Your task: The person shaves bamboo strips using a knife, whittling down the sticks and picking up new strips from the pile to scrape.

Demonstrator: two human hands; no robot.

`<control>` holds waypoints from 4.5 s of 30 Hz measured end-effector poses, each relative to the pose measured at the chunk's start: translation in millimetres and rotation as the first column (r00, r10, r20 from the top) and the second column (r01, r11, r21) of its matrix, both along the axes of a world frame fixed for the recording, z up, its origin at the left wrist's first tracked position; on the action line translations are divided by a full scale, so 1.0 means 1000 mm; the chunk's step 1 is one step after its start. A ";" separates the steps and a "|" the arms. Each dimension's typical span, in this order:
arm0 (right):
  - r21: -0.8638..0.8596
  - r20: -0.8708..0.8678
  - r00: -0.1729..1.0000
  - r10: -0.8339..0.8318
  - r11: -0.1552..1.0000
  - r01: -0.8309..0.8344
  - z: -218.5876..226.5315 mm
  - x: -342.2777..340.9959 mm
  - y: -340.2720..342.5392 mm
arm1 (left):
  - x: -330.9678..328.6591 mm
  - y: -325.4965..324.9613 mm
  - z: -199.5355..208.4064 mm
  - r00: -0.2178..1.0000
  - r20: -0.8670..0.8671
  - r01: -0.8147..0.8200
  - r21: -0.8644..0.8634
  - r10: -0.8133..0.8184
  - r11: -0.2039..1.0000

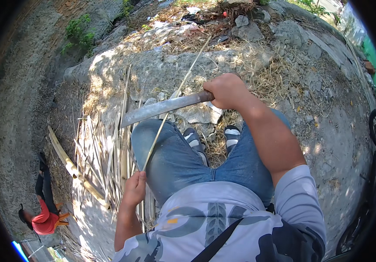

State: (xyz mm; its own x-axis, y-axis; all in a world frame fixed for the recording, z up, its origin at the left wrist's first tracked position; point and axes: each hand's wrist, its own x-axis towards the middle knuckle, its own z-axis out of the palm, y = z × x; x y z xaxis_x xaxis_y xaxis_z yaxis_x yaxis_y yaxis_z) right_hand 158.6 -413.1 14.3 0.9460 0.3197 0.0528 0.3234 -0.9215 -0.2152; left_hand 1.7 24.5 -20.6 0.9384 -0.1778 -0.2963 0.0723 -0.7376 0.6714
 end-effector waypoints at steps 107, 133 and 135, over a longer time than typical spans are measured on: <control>0.107 0.193 0.978 -0.078 0.993 0.058 -0.003 0.017 -0.034 | 0.005 -0.003 -0.029 0.981 0.190 -0.055 0.045 0.045 0.998; 0.319 -0.173 0.790 -0.589 0.725 0.611 -0.007 0.030 -0.063 | 0.022 -0.017 -0.001 0.991 0.129 0.017 0.144 -0.036 0.989; 0.299 -0.115 0.783 -0.612 0.730 0.614 -0.009 0.028 -0.061 | 0.023 -0.005 -0.008 0.994 0.106 0.024 0.118 -0.037 0.993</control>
State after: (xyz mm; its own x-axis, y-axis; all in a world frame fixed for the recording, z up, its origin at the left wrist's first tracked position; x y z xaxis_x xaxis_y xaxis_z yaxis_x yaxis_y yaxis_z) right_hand 186.6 -474.4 4.9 0.9317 -0.3614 0.0368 -0.2917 -0.8049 -0.5168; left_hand 24.2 19.8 -28.5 0.9607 -0.1773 -0.2137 -0.0199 -0.8117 0.5838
